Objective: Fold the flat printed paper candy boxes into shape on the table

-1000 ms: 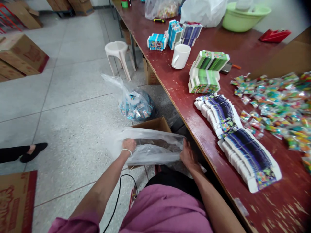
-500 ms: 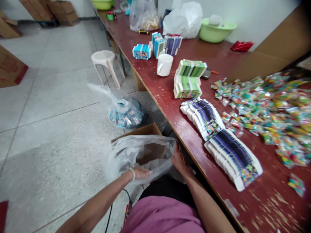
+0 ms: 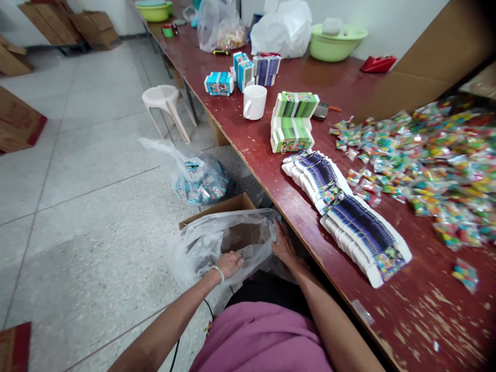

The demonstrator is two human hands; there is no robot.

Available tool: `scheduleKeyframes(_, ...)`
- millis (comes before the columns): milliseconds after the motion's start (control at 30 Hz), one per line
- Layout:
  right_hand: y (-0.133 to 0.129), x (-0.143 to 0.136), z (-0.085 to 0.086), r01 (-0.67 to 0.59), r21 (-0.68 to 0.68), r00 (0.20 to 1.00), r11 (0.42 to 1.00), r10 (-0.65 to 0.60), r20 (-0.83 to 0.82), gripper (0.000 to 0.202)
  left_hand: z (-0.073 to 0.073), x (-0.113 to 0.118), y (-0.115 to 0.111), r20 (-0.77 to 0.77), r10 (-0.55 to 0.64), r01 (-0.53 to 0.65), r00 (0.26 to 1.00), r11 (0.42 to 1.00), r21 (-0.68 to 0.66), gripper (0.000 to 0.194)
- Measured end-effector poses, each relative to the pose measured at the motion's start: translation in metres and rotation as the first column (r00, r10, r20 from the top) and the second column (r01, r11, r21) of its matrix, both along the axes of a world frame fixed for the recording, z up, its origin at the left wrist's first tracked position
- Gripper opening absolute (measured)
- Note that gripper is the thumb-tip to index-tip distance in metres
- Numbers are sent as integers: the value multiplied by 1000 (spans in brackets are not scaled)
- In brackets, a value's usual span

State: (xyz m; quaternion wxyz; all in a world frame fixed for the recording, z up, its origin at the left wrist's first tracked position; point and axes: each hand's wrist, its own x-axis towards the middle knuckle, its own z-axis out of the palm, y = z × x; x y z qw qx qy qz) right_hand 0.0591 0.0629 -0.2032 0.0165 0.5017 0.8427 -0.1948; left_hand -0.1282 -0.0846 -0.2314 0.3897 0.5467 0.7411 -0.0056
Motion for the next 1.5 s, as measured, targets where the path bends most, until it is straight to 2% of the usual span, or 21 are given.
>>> scheduleKeyframes(100,-11,-3,10,-8,-10,999,1000,8,37,78,1,-2,16,-63,-52,52,997,999,-12,32)
scheduleKeyframes(233,-21,-4,18,-83,-60,988,995,91,127,68,-2,-14,44,-204,-49,43,978,998,-34,34)
scheduleKeyframes(400,-25,-1,8,-155,-136,961,979,181,209,60,-7,-47,77,-392,-25,4,919,998,-55,41)
scheduleKeyframes(500,-26,5,-3,-159,-177,952,971,198,233,54,-11,-64,91,-465,-20,-2,885,999,-45,59)
scheduleKeyframes(633,-25,13,-13,-139,-221,947,965,195,257,52,-18,-75,97,-515,26,-55,857,998,-43,85)
scheduleKeyframes(767,-22,13,-13,-130,-245,951,961,190,243,59,-23,-69,93,-492,66,-105,868,993,-51,84)
scheduleKeyframes(867,-20,10,-7,-127,-238,963,963,177,201,63,-21,-61,90,-424,87,-124,902,990,-61,79)
scheduleKeyframes(967,-20,9,5,-113,-206,982,972,141,123,62,-7,-55,86,-322,126,-153,938,986,-60,63)
scheduleKeyframes(1033,-21,9,16,-99,-180,993,979,110,50,58,10,-54,82,-230,159,-170,960,985,-32,53)
scheduleKeyframes(1100,-24,6,30,-89,-145,996,986,85,-32,52,34,-50,74,-97,179,-179,979,984,11,47)
scheduleKeyframes(1133,-25,3,39,-66,-130,991,989,50,-123,48,48,-47,69,-14,176,-176,984,984,33,47)
scheduleKeyframes(1167,-27,-2,49,-24,-135,966,991,-12,-256,44,63,-43,63,75,158,-162,985,985,54,47)
scheduleKeyframes(1200,-29,-7,61,34,-172,904,985,-103,-415,40,78,-36,57,194,129,-146,973,987,74,49)
scheduleKeyframes(1233,-31,-13,73,88,-246,787,965,-219,-577,37,94,-29,51,330,93,-129,939,988,87,51)
scheduleKeyframes(1267,-33,-19,86,126,-350,638,928,-346,-688,36,109,-20,45,510,50,-112,859,990,92,52)
scheduleKeyframes(1300,-34,-25,99,131,-449,503,884,-450,-738,36,123,-10,40,760,38,-120,649,991,53,56)
scheduleKeyframes(1333,-36,-29,112,116,-517,401,848,-516,-757,37,135,0,35,911,56,-88,409,996,-22,61)
scheduleKeyframes(1367,-37,-32,125,92,-561,336,823,-556,-761,37,146,10,32,974,106,-39,199,994,-100,64)
scheduleKeyframes(1400,-38,-34,137,69,-580,298,812,-572,-764,37,155,18,30,985,171,3,34,985,-171,65)
scheduleKeyframes(1433,-38,-33,148,55,-585,281,809,-575,-769,36,163,26,29,972,230,35,-50,973,-228,64)
scheduleKeyframes(1500,-40,-25,169,38,-576,300,817,-559,-773,36,174,38,29,948,300,48,-105,954,-297,58)
